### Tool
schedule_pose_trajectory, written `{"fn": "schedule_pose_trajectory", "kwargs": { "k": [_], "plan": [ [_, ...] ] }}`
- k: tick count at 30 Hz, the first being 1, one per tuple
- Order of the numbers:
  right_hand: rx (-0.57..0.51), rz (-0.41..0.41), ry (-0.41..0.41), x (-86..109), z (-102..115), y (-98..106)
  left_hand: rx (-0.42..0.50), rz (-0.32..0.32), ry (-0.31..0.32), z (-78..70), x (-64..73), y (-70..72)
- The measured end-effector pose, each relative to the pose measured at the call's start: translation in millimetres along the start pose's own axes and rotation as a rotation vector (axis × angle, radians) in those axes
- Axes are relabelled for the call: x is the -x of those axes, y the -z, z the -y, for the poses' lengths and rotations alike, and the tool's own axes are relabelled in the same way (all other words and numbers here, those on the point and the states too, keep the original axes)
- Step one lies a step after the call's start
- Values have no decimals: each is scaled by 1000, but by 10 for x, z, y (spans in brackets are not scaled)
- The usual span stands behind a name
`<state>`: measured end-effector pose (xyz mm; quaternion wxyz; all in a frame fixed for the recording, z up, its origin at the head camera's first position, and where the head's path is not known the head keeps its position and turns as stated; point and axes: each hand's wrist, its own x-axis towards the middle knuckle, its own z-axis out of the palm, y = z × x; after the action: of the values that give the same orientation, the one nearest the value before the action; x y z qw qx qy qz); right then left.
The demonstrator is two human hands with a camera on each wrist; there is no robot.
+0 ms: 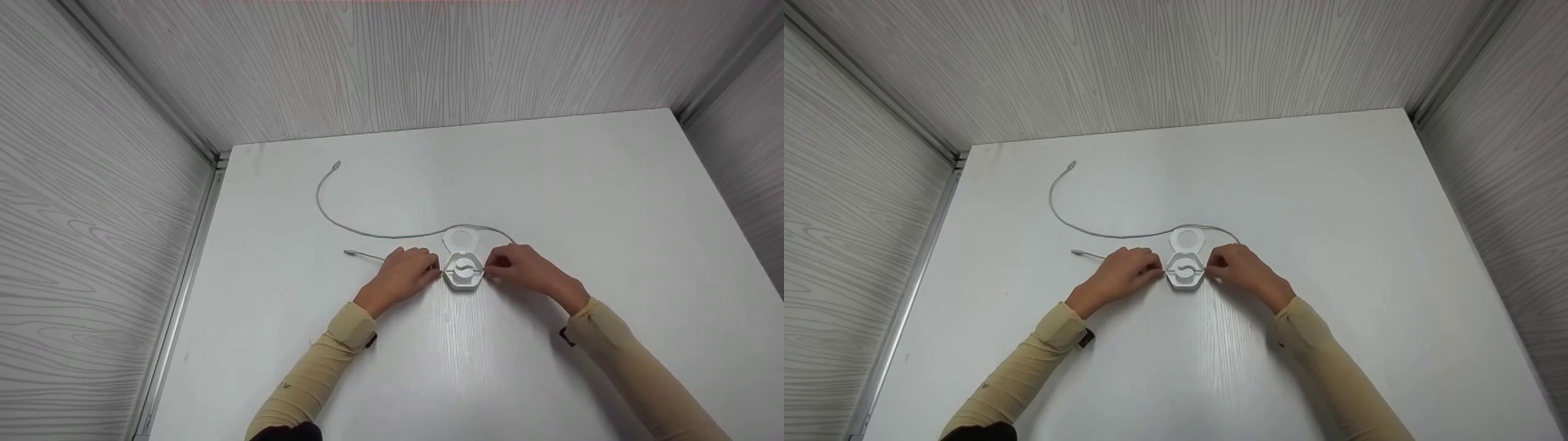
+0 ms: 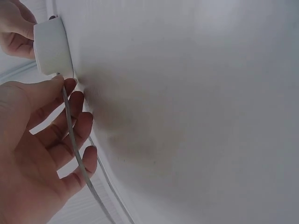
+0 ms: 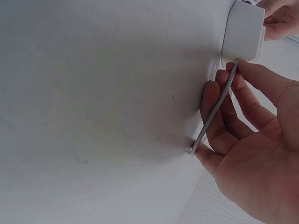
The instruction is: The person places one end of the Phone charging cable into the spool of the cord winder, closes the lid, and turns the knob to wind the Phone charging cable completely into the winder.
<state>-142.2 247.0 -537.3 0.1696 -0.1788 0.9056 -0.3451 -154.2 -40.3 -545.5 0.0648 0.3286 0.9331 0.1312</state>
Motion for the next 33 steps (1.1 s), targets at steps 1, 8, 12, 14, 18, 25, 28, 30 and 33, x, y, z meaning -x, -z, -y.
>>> {"fn": "schedule_pose_trajectory", "kwargs": {
  "k": [1,8,12,14,18,25,28,30,33],
  "plan": [
    [-4,-1,-4,1,1,-4,9,2,1,3,3,-5],
    [-82,-68,8,27,40,-32,56,-9,-8,10,11,-9],
    [-49,-77,52,25,104,-106,58,-10,-14,13,7,-2],
    [-11,-73,65,17,141,-162,56,-9,-17,14,6,2],
    [47,-81,88,-12,207,-273,61,-8,-21,15,0,2],
    [103,-100,124,-58,244,-381,99,-2,-20,19,-4,-14],
    [105,-106,128,-65,249,-382,103,-3,-24,32,2,-10],
    [102,-105,130,-69,252,-377,98,-5,-29,47,12,-4],
    [93,-102,119,-65,244,-371,84,3,-27,83,29,9]
  ]
}}
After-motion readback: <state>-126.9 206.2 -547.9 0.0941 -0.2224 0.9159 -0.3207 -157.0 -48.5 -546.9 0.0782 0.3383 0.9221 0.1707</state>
